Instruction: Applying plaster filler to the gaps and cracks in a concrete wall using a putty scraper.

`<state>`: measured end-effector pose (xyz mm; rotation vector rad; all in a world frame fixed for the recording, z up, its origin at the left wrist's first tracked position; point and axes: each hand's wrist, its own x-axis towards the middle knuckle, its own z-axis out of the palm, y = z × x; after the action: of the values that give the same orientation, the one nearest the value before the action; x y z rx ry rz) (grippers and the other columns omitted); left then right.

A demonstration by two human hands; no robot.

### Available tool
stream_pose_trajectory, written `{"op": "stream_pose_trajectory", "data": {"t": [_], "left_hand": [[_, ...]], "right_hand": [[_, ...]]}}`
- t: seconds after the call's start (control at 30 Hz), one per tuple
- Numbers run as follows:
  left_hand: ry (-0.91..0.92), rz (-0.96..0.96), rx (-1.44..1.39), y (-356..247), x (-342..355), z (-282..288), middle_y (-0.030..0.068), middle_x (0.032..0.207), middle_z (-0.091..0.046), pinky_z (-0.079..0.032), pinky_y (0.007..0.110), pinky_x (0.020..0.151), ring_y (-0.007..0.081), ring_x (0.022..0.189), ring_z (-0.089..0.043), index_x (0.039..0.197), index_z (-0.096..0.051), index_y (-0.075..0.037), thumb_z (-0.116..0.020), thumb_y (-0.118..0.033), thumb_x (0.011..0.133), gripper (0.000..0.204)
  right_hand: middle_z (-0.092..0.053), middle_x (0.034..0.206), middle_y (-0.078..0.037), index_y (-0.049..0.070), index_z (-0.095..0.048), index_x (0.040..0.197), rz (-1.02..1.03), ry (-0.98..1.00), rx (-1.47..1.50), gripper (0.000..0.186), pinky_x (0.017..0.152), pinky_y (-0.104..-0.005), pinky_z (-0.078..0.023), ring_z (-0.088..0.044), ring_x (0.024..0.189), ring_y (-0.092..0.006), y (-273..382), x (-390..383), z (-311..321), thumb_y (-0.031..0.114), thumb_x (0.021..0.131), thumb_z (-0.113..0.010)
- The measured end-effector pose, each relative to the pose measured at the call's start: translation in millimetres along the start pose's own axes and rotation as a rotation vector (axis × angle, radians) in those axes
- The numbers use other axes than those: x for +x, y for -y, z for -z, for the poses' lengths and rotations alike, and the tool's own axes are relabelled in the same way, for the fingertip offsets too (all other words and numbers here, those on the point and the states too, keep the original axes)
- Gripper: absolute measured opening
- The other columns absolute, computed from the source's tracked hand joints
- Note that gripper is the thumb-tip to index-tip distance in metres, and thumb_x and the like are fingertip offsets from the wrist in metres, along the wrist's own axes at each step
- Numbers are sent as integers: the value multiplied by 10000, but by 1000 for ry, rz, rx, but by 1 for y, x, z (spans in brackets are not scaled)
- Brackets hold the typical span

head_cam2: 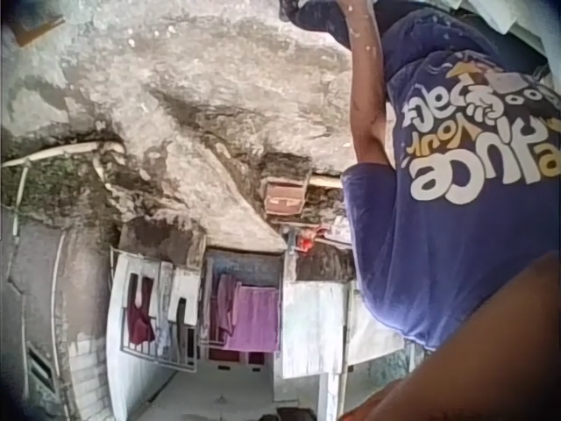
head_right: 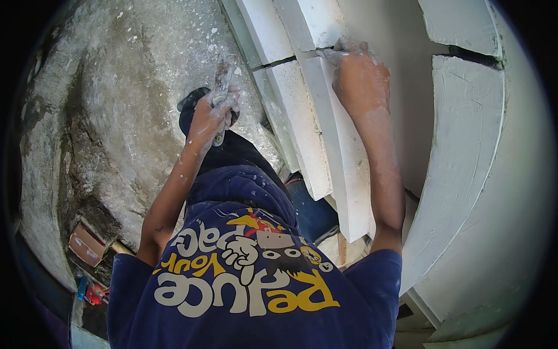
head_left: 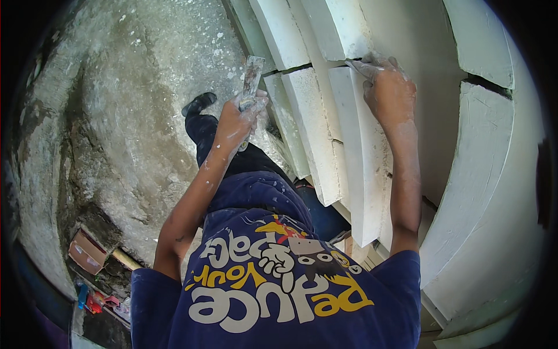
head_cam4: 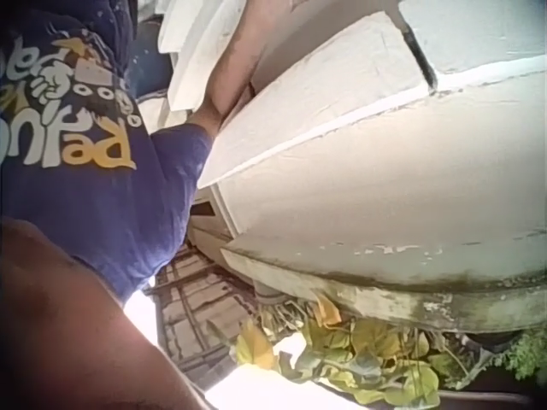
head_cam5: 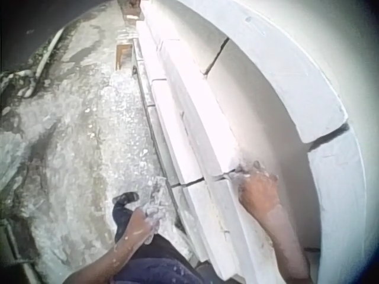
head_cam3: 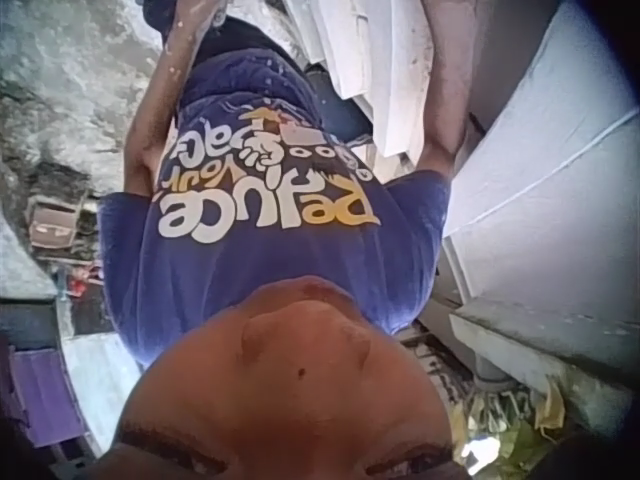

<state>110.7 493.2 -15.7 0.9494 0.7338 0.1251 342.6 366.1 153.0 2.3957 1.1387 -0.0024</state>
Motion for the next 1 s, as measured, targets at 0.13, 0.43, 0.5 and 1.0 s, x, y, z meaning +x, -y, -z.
{"op": "stream_pose_trajectory", "data": {"t": [0.13, 0.43, 0.5, 1.0], "left_hand": [[-10, 21, -4, 2, 0, 2, 9, 733, -633, -398, 215, 447, 37, 507, -485, 1143, -674, -51, -714, -223, 953, 260], [-16, 23, -38, 4, 6, 6, 16, 766, -634, -398, 212, 465, 42, 529, -496, 1152, -660, -65, -709, -223, 958, 255], [-6, 23, -46, 5, 5, 6, 18, 774, -634, -404, 213, 477, 45, 545, -506, 1149, -659, -59, -707, -218, 960, 252], [35, 18, -1, 12, 7, -4, 25, 774, -621, -403, 220, 469, 47, 534, -493, 1164, -656, -49, -676, -198, 980, 238]], "right_hand": [[-690, 1218, -54, 127, -755, 1067, 39, -86, -6, 290, 884, -448, -575, -679, 1068, -302, 9, -3, 3, 35, 841, -598], [-653, 1285, 35, 279, -732, 1207, -34, -100, -120, 402, 969, -428, -545, -617, 1170, -270, 13, -11, -3, 99, 859, -645], [-640, 1315, 21, 273, -728, 1209, -28, -73, 30, 405, 934, -441, -557, -631, 1168, -281, -6, -5, -5, 88, 861, -634], [-618, 1376, -15, 264, -700, 1243, -10, -83, 135, 443, 862, -467, -589, -662, 1123, -314, 25, -25, 12, 51, 869, -596]]}}
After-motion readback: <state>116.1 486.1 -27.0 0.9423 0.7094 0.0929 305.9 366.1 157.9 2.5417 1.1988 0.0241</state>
